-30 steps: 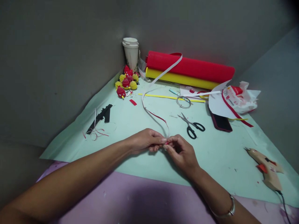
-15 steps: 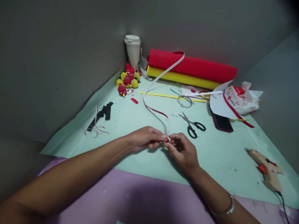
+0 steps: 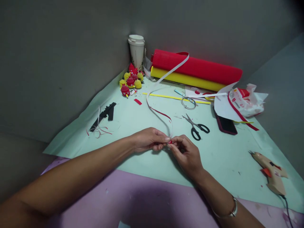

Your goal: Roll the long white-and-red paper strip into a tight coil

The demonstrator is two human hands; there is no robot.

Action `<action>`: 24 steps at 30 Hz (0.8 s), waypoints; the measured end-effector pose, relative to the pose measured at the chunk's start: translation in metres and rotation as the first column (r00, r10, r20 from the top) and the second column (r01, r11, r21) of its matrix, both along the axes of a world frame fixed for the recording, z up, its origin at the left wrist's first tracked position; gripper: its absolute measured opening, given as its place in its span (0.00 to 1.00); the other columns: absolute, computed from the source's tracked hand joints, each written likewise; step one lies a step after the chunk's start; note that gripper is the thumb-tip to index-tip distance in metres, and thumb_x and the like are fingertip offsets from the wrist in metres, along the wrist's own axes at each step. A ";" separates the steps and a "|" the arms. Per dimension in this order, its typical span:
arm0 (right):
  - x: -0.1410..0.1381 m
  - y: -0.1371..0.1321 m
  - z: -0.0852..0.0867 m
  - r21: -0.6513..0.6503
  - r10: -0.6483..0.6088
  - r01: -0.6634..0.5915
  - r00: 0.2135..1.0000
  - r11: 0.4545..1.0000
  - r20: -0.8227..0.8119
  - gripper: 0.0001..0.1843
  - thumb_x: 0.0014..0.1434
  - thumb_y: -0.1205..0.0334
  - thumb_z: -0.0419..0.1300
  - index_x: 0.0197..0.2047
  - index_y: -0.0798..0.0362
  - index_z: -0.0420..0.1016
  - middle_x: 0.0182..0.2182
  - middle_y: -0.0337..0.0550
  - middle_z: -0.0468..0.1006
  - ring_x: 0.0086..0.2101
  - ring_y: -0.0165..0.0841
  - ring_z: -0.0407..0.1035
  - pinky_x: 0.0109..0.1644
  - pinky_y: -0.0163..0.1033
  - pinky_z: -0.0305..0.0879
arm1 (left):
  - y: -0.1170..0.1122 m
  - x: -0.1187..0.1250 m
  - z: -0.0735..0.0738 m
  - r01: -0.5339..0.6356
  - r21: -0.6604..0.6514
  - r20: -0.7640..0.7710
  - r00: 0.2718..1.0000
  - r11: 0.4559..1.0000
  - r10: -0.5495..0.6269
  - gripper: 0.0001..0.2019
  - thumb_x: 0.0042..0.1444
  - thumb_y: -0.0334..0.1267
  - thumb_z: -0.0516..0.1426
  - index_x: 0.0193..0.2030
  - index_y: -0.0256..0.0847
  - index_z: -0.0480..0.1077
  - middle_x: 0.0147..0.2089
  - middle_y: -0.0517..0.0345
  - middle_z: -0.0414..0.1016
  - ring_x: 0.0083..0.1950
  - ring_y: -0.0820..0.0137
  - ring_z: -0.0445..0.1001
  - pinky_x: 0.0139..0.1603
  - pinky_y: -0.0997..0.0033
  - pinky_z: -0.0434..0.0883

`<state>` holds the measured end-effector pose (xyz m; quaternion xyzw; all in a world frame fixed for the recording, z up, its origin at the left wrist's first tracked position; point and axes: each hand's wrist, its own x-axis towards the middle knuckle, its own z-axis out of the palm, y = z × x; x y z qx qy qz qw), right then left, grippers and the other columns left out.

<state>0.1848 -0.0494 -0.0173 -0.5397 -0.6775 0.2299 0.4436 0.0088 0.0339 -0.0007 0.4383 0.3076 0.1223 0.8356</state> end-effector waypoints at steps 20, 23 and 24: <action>0.001 0.000 -0.002 -0.028 -0.015 0.014 0.999 1.000 -0.042 0.04 0.59 0.62 0.61 0.39 0.49 0.72 0.30 0.37 0.70 0.27 0.28 0.66 0.30 0.33 0.66 | 0.000 0.000 -0.001 -0.017 -0.011 0.004 1.000 1.000 0.017 0.15 0.48 0.45 0.66 0.31 0.32 0.74 0.21 0.63 0.65 0.21 0.82 0.59 0.22 0.80 0.53; 0.000 0.001 -0.002 0.041 -0.048 0.048 0.999 0.998 0.008 0.04 0.58 0.61 0.62 0.38 0.49 0.72 0.30 0.38 0.70 0.27 0.28 0.66 0.29 0.34 0.66 | -0.001 0.001 0.000 -0.035 -0.012 0.008 0.999 0.999 0.035 0.15 0.49 0.45 0.66 0.32 0.32 0.73 0.22 0.63 0.65 0.21 0.82 0.58 0.21 0.80 0.52; 0.000 0.001 -0.002 0.048 -0.051 0.050 0.999 0.998 0.018 0.04 0.58 0.61 0.62 0.38 0.49 0.72 0.30 0.38 0.71 0.27 0.28 0.66 0.29 0.34 0.66 | -0.001 0.001 0.000 -0.036 -0.010 0.007 0.999 0.999 0.036 0.15 0.49 0.44 0.66 0.32 0.31 0.73 0.22 0.63 0.65 0.21 0.82 0.58 0.21 0.80 0.52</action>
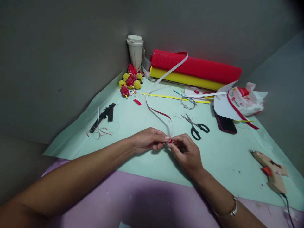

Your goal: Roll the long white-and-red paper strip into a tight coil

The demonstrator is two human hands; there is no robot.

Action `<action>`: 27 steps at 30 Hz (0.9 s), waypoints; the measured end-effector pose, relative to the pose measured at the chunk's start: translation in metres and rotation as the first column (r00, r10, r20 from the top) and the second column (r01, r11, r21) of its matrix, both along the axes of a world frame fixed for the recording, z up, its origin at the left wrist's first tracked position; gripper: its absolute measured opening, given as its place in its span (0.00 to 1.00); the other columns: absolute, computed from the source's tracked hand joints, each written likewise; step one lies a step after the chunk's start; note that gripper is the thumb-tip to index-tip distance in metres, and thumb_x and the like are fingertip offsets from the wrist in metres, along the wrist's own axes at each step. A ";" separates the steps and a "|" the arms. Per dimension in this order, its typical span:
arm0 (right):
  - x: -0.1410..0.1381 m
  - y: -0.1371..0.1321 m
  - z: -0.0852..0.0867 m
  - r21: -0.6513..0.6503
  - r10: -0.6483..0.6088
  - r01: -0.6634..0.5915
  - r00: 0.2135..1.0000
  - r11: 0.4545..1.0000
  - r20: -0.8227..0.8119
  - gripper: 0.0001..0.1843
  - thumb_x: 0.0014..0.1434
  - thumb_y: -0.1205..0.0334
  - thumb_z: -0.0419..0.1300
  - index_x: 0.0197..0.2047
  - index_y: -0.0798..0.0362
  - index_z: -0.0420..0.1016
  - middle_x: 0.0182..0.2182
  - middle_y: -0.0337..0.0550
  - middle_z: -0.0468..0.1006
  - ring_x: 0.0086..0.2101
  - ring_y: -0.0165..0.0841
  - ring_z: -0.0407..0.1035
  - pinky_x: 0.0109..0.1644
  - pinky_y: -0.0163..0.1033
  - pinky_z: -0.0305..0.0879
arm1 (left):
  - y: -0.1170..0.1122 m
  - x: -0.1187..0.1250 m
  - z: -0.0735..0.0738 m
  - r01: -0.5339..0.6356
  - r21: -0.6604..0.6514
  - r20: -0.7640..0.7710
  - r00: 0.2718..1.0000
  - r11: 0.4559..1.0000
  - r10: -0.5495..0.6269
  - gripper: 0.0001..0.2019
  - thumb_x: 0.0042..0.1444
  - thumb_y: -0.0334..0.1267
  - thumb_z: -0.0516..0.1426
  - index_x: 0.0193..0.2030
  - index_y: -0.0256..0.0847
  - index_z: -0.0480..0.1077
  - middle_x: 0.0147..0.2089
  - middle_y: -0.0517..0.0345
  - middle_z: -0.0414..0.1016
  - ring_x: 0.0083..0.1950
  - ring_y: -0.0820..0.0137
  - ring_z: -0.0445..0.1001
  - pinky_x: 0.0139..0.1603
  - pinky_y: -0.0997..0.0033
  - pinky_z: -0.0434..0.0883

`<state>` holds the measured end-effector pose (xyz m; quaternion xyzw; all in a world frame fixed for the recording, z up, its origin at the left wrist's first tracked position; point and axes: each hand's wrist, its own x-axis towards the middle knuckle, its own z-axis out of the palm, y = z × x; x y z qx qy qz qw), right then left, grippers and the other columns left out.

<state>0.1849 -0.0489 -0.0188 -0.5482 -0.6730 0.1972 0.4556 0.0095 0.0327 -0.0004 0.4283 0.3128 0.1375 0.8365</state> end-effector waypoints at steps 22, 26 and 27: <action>0.001 0.000 0.000 -0.041 0.054 -0.055 0.998 0.998 -0.037 0.04 0.59 0.62 0.61 0.39 0.49 0.72 0.31 0.39 0.70 0.28 0.28 0.66 0.30 0.34 0.66 | 0.000 0.000 0.002 0.018 0.018 -0.030 0.999 1.000 -0.018 0.14 0.48 0.44 0.66 0.30 0.33 0.73 0.20 0.63 0.65 0.20 0.81 0.58 0.21 0.78 0.53; -0.001 0.000 0.001 0.033 -0.004 0.004 1.000 0.999 0.015 0.04 0.58 0.62 0.61 0.38 0.50 0.71 0.33 0.40 0.70 0.26 0.28 0.65 0.28 0.34 0.66 | -0.004 0.002 0.004 -0.051 0.037 -0.049 0.997 0.998 0.053 0.15 0.47 0.44 0.66 0.31 0.33 0.74 0.20 0.64 0.64 0.20 0.81 0.57 0.20 0.78 0.51; -0.001 0.000 0.001 0.037 -0.006 0.005 1.000 0.999 0.020 0.04 0.58 0.62 0.61 0.38 0.50 0.71 0.33 0.40 0.71 0.26 0.28 0.65 0.28 0.35 0.66 | -0.005 0.003 0.004 -0.061 0.043 -0.050 0.997 0.997 0.064 0.15 0.47 0.45 0.66 0.31 0.33 0.73 0.20 0.64 0.63 0.20 0.81 0.57 0.20 0.78 0.51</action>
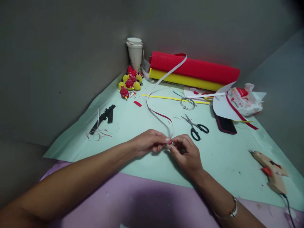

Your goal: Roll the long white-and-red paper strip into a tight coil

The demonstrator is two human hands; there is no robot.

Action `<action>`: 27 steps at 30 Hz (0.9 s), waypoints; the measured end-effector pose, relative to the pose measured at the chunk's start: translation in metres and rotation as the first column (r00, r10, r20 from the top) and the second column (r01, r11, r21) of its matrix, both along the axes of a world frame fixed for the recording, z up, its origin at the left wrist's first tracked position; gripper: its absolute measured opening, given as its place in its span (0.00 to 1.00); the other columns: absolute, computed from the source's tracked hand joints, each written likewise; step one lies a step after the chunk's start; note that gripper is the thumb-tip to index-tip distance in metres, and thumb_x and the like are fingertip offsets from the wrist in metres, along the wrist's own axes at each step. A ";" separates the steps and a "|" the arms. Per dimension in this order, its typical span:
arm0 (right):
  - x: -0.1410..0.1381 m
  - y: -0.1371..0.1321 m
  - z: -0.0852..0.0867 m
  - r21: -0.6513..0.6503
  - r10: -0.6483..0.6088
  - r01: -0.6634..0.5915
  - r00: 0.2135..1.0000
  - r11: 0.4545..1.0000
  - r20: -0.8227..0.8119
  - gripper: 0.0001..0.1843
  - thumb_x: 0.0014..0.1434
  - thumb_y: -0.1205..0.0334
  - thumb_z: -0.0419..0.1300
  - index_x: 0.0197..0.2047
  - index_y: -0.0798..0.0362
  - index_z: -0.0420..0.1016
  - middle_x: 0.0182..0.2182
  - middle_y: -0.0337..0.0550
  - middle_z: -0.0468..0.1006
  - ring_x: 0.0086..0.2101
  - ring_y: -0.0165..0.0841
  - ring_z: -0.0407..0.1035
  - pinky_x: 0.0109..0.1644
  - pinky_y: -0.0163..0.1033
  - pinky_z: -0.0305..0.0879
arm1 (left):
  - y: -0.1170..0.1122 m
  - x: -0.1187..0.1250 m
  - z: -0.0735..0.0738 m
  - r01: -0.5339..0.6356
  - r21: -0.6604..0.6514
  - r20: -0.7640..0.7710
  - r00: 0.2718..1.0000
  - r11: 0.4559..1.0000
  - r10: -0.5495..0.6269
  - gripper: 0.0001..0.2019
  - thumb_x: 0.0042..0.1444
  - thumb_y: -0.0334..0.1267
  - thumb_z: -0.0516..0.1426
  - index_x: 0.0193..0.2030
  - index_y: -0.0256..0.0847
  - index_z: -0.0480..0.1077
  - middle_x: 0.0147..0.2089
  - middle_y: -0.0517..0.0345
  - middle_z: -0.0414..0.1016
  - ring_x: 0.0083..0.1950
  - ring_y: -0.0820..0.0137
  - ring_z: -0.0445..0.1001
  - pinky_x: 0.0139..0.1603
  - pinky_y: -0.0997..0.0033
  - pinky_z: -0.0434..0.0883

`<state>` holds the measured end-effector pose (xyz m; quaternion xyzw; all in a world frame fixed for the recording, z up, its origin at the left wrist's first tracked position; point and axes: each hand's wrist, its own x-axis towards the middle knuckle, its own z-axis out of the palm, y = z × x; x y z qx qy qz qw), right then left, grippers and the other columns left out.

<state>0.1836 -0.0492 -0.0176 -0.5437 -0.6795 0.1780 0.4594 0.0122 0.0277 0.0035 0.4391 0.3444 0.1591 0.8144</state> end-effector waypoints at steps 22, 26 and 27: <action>0.003 0.001 0.000 -0.139 0.085 -0.100 0.990 0.985 -0.110 0.03 0.59 0.61 0.61 0.38 0.49 0.73 0.32 0.38 0.70 0.27 0.27 0.66 0.29 0.33 0.66 | 0.002 -0.002 0.000 0.062 -0.023 0.002 0.998 0.998 -0.062 0.12 0.48 0.42 0.66 0.28 0.34 0.72 0.20 0.62 0.66 0.20 0.80 0.60 0.22 0.78 0.54; 0.002 0.001 -0.002 -0.107 0.051 -0.060 0.995 0.992 -0.087 0.04 0.59 0.61 0.62 0.38 0.50 0.72 0.32 0.39 0.71 0.28 0.28 0.66 0.29 0.34 0.66 | 0.000 -0.001 0.000 0.036 -0.006 -0.007 0.999 0.999 -0.036 0.12 0.50 0.42 0.65 0.29 0.34 0.73 0.20 0.63 0.65 0.20 0.80 0.59 0.22 0.78 0.53; 0.001 0.001 -0.002 -0.089 0.030 -0.036 0.997 0.995 -0.075 0.04 0.58 0.61 0.62 0.38 0.50 0.72 0.32 0.39 0.70 0.27 0.27 0.66 0.29 0.34 0.66 | 0.000 -0.001 0.000 0.026 0.002 -0.015 1.000 1.000 -0.026 0.12 0.50 0.42 0.64 0.30 0.34 0.73 0.20 0.63 0.65 0.20 0.80 0.58 0.21 0.78 0.53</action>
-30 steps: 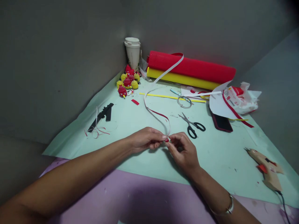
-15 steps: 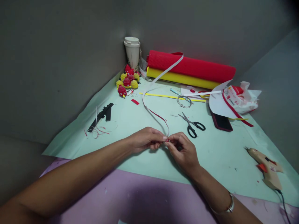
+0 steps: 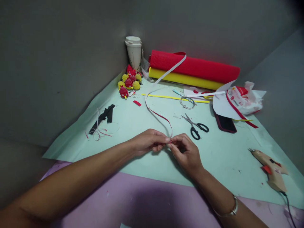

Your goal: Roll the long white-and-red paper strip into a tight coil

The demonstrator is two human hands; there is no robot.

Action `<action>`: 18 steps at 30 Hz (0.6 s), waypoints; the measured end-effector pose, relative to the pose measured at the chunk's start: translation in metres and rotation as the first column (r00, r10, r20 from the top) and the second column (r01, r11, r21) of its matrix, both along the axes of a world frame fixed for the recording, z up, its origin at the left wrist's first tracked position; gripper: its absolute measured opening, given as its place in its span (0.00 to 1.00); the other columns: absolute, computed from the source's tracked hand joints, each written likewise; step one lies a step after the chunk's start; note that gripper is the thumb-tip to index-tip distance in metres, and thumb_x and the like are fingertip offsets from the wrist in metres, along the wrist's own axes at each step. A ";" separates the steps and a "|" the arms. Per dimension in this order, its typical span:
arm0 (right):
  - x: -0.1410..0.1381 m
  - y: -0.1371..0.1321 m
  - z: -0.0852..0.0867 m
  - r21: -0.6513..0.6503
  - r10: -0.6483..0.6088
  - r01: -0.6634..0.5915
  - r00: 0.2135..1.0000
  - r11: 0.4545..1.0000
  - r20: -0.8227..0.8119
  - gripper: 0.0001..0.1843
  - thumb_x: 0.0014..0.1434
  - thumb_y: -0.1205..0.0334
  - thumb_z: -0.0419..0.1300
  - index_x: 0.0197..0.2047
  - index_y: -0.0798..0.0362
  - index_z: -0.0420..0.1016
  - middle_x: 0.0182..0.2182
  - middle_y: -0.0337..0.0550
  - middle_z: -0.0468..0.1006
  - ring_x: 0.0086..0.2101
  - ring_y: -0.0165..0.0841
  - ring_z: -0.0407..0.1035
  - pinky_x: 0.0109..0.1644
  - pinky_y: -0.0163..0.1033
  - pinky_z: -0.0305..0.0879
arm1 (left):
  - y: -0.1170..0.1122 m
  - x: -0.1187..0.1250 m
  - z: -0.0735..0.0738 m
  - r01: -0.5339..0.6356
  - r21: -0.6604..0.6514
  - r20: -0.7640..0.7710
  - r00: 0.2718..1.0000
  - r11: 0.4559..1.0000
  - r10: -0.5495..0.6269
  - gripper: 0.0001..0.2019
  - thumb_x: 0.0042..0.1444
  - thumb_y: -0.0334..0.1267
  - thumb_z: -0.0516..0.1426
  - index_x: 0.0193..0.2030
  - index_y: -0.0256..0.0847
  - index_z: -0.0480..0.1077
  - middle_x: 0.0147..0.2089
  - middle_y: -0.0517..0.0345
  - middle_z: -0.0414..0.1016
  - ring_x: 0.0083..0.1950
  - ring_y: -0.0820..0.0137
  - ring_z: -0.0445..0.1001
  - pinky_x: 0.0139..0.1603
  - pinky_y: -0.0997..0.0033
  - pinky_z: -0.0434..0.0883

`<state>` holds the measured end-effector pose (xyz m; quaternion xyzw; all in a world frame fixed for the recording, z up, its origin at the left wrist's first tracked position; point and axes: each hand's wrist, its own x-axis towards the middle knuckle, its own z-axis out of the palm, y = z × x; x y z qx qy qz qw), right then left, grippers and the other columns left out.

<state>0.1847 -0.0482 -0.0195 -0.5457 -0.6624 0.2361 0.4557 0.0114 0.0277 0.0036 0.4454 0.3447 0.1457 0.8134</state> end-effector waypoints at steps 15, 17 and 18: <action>0.000 -0.001 0.002 0.010 0.002 -0.003 0.999 1.000 0.040 0.03 0.58 0.62 0.62 0.37 0.50 0.72 0.32 0.39 0.71 0.27 0.27 0.66 0.29 0.33 0.65 | -0.001 0.000 0.003 0.009 0.012 0.001 1.000 1.000 -0.009 0.13 0.49 0.43 0.65 0.29 0.33 0.73 0.19 0.63 0.65 0.19 0.80 0.59 0.21 0.78 0.53; 0.001 0.000 0.001 -0.012 0.014 -0.014 1.000 1.000 0.022 0.03 0.58 0.62 0.62 0.37 0.50 0.72 0.33 0.39 0.71 0.28 0.27 0.67 0.29 0.34 0.66 | -0.001 0.000 0.002 0.016 0.010 0.001 1.000 1.000 -0.016 0.12 0.50 0.43 0.65 0.29 0.33 0.73 0.19 0.63 0.65 0.19 0.80 0.59 0.21 0.77 0.53; 0.001 0.000 0.000 -0.021 0.020 -0.020 1.000 1.000 0.014 0.03 0.58 0.62 0.62 0.37 0.50 0.73 0.33 0.39 0.71 0.28 0.27 0.67 0.30 0.34 0.66 | 0.000 0.000 0.002 0.017 0.008 -0.001 1.000 1.000 -0.017 0.12 0.50 0.42 0.65 0.29 0.33 0.73 0.19 0.63 0.65 0.19 0.80 0.59 0.21 0.77 0.53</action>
